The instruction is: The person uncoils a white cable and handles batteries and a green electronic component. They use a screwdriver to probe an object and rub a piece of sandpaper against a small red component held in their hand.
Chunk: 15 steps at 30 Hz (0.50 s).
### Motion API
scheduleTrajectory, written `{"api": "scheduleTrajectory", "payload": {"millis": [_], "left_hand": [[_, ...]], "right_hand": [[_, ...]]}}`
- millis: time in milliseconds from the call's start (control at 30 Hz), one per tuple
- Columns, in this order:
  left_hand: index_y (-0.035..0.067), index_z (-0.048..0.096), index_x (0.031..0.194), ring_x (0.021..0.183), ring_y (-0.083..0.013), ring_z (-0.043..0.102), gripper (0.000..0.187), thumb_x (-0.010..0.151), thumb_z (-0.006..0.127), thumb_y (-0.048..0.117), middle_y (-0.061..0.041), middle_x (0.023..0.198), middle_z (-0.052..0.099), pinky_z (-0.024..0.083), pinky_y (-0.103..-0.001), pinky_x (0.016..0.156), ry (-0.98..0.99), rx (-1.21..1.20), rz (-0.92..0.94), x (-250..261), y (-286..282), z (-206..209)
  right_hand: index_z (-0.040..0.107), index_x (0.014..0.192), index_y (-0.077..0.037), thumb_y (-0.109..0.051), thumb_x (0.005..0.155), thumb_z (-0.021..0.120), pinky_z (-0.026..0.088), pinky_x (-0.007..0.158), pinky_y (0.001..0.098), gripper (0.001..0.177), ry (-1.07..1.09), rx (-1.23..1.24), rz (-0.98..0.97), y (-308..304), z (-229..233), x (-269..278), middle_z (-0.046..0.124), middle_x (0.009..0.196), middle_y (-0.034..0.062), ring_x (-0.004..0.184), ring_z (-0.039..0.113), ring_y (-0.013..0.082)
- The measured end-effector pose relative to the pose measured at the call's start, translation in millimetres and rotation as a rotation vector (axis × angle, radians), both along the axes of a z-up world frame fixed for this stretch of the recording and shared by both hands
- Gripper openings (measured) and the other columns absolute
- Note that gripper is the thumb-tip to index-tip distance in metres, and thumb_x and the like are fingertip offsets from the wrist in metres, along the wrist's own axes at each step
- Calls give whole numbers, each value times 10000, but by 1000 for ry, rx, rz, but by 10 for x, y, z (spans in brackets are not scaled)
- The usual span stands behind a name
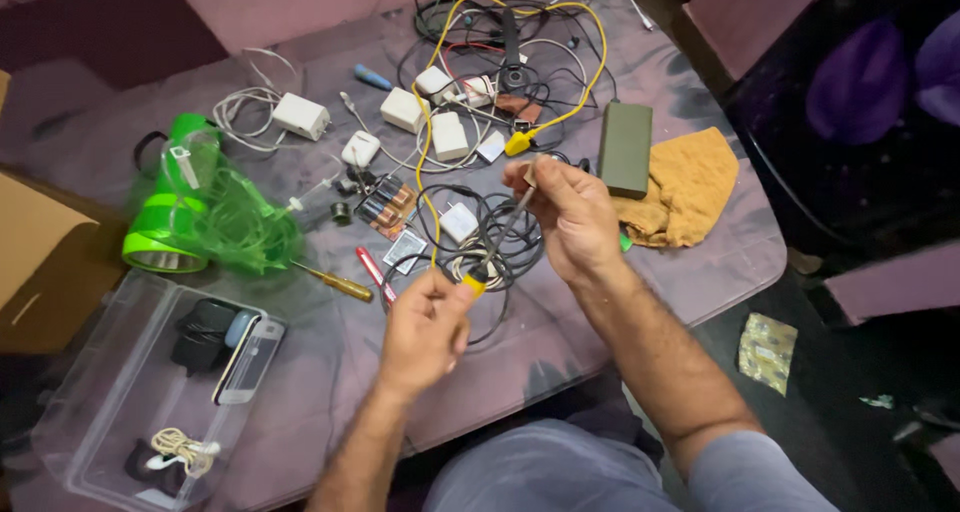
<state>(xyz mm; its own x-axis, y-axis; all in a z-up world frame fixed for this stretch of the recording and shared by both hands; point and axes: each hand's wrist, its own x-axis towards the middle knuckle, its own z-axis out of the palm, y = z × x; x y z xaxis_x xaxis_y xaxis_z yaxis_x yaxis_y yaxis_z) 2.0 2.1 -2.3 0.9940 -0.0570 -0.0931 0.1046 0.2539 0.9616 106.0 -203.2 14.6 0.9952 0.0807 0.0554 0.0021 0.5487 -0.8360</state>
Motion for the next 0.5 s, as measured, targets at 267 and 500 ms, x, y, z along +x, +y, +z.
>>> {"api": "scheduleTrajectory", "payload": {"millis": [267,500], "left_hand": [[49,574,916,521,-174,635,277,939,768,246,-59,634,658,452,-318,465,-510,753,216,-70,-17,123],[43,600,949,454,-69,502,196,1002,681,213,-6,566,603,363,-254,428,-193,409,88,-71,50,-33]], "right_hand": [[732,1015,-39,-308,1028,713,521,842,311,269,29,9,-18,-86,-205,133,744,1000,83,896,672,160],[681,1174,-56,-296,992,673,583,817,306,301,41,69,-159,-337,57,203,755,1052,49,925,723,159]]}}
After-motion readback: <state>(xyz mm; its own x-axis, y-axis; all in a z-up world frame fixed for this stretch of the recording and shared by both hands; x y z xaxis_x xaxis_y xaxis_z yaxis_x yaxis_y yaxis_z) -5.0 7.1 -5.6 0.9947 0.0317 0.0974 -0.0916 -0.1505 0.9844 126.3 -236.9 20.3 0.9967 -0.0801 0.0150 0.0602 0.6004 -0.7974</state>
